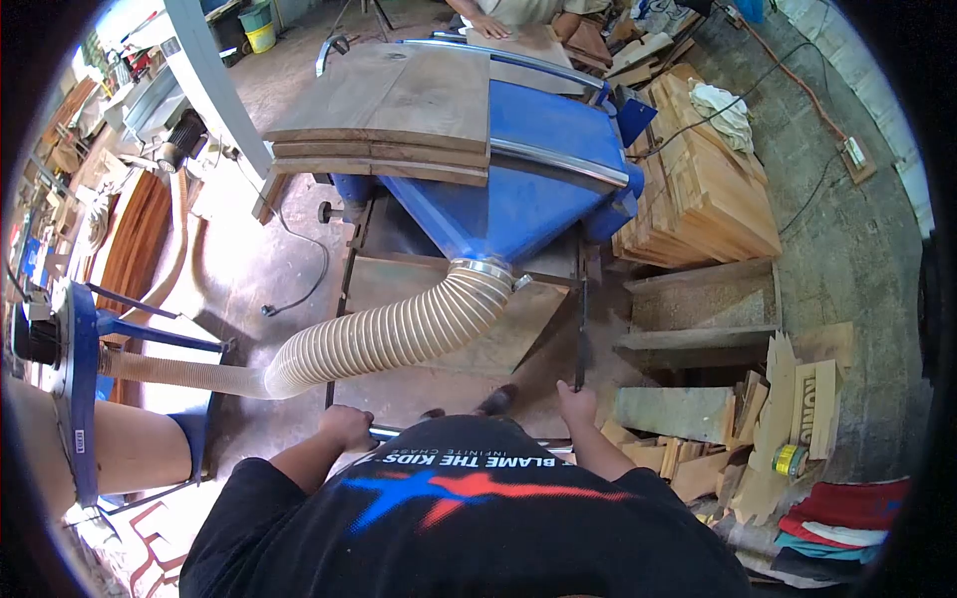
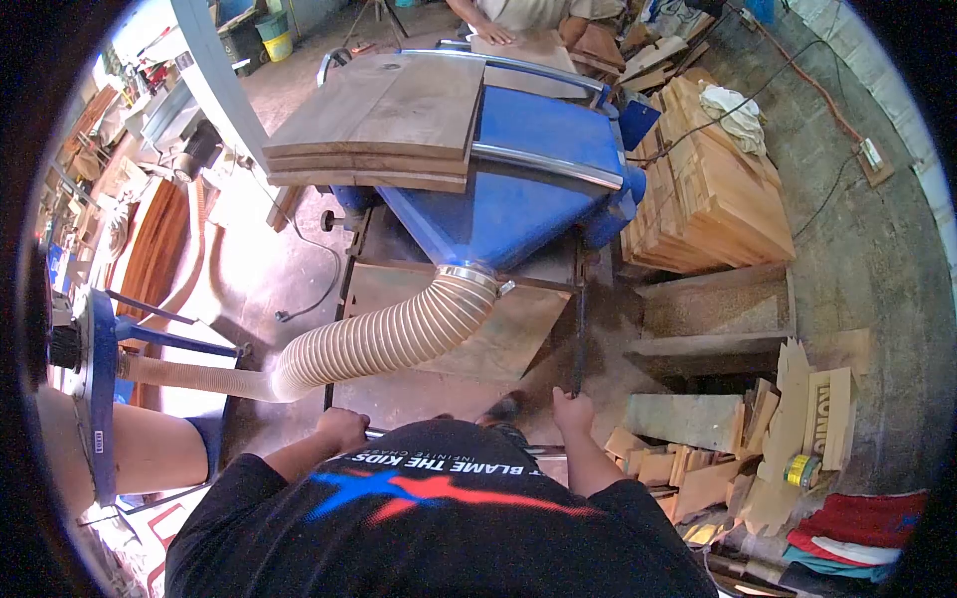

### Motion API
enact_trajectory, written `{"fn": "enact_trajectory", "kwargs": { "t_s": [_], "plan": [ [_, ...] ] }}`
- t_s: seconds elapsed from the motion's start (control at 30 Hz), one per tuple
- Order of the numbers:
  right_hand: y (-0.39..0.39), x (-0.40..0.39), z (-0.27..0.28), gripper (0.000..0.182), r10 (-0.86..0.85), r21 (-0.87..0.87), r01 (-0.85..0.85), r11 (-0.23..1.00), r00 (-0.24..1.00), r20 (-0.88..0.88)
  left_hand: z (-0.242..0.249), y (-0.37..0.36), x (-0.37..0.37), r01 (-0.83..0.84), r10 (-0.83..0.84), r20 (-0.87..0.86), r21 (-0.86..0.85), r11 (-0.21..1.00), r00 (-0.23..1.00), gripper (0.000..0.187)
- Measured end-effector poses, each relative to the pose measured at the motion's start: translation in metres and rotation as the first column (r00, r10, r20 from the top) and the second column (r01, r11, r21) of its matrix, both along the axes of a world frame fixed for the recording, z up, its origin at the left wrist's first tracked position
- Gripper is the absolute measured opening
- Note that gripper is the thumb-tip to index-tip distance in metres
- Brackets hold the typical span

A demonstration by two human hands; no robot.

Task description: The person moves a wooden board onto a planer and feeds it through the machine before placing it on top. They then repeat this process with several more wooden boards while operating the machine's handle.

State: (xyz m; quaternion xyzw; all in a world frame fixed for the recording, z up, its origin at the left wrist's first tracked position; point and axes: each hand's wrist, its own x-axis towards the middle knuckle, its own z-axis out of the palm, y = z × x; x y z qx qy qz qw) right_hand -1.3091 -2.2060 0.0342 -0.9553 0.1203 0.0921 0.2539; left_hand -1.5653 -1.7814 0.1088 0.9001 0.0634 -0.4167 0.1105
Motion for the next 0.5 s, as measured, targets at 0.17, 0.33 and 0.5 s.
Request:
{"fn": "enact_trajectory", "kwargs": {
  "t_s": [0.17, 0.33, 0.5],
  "plan": [
    [0.016, -0.004, 0.034, 0.044, -0.054, 0.074, 0.059, 0.996, 0.996, -0.077, -0.002, 0.001, 0.001, -0.005, 0.005, -0.018, 0.0, 1.0, 1.0, 0.052],
    [0.003, 0.0, 0.009, 0.044, -0.041, 0.038, 0.042, 0.998, 0.999, -0.029, 0.013, -0.002, 0.007, 0.0, 0.0, -0.025, -0.002, 1.0, 1.0, 0.051],
    [0.008, 0.001, 0.014, 0.041, -0.043, 0.03, 0.045, 0.999, 0.996, -0.073, -0.004, 0.002, 0.001, 0.007, -0.007, -0.009, -0.002, 1.0, 1.0, 0.052]
  ]
}}
